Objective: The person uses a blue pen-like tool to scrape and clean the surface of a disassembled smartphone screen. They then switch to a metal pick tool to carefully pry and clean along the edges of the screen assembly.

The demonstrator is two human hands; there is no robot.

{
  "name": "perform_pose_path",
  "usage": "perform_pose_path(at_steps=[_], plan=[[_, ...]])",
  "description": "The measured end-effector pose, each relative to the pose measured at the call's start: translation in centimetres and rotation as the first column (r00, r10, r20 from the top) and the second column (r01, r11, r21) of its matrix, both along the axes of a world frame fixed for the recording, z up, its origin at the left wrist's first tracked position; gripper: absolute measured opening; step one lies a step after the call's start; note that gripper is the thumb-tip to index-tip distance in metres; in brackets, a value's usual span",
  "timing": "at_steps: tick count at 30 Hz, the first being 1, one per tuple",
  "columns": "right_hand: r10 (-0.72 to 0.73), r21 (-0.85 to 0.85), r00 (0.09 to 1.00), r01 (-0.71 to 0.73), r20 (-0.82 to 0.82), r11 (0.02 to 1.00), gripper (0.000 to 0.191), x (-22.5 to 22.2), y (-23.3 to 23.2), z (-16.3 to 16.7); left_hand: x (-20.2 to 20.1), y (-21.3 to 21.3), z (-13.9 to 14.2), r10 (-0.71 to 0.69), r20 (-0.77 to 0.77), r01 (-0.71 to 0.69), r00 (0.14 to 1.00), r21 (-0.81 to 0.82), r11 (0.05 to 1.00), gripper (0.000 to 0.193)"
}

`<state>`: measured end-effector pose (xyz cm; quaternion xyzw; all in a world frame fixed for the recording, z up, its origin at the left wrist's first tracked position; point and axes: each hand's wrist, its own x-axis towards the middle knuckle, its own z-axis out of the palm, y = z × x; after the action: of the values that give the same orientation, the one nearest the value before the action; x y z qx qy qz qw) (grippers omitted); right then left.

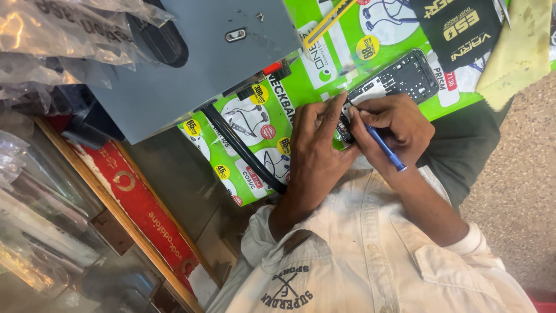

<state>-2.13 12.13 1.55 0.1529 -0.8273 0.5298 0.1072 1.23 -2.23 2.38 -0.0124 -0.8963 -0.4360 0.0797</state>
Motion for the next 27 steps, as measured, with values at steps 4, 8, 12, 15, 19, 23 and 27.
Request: perform_pose_path(at_steps=[4, 8, 12, 15, 19, 23, 27], plan=[[0.075, -0.03, 0.997, -0.075, 0.019, 0.997, 0.017, -0.2, 0.4, 0.3, 0.0, 0.0, 0.1, 0.012, -0.003, -0.012, 1.0, -0.002, 1.0, 0.083], [0.057, -0.047, 0.998, -0.056, 0.03, 0.997, 0.021, -0.4, 0.4, 0.1, -0.2, 0.2, 0.2, 0.04, 0.002, -0.04, 0.999, 0.039, 0.998, 0.091], [-0.003, -0.001, 1.0, 0.003, -0.024, 1.0, 0.024, -0.1, 0.0, -0.2, -0.3, 0.5, 0.2, 0.065, -0.017, -0.063, 0.998, 0.081, 0.995, 0.089], [-0.01, -0.01, 0.998, 0.009, -0.064, 1.0, 0.025, 0.0, -0.2, -0.3, -0.3, 0.3, 0.1, 0.057, -0.027, -0.057, 0.998, 0.011, 0.998, 0.078], [-0.056, 0.034, 0.988, 0.061, -0.147, 0.998, 0.026, -0.1, -0.2, -0.5, -0.2, 0.1, 0.1, 0.048, 0.029, -0.048, 0.998, 0.0, 0.999, 0.076], [-0.102, 0.036, 0.985, 0.108, -0.141, 0.993, 0.028, 0.0, -0.3, -0.6, -0.1, 0.2, 0.1, 0.06, 0.034, -0.06, 0.998, -0.004, 0.998, 0.076], [-0.166, 0.038, 0.973, 0.175, -0.163, 0.984, 0.029, 0.1, -0.6, -0.5, -0.1, 0.2, 0.1, 0.059, 0.053, -0.06, 0.997, 0.023, 0.998, 0.078]])
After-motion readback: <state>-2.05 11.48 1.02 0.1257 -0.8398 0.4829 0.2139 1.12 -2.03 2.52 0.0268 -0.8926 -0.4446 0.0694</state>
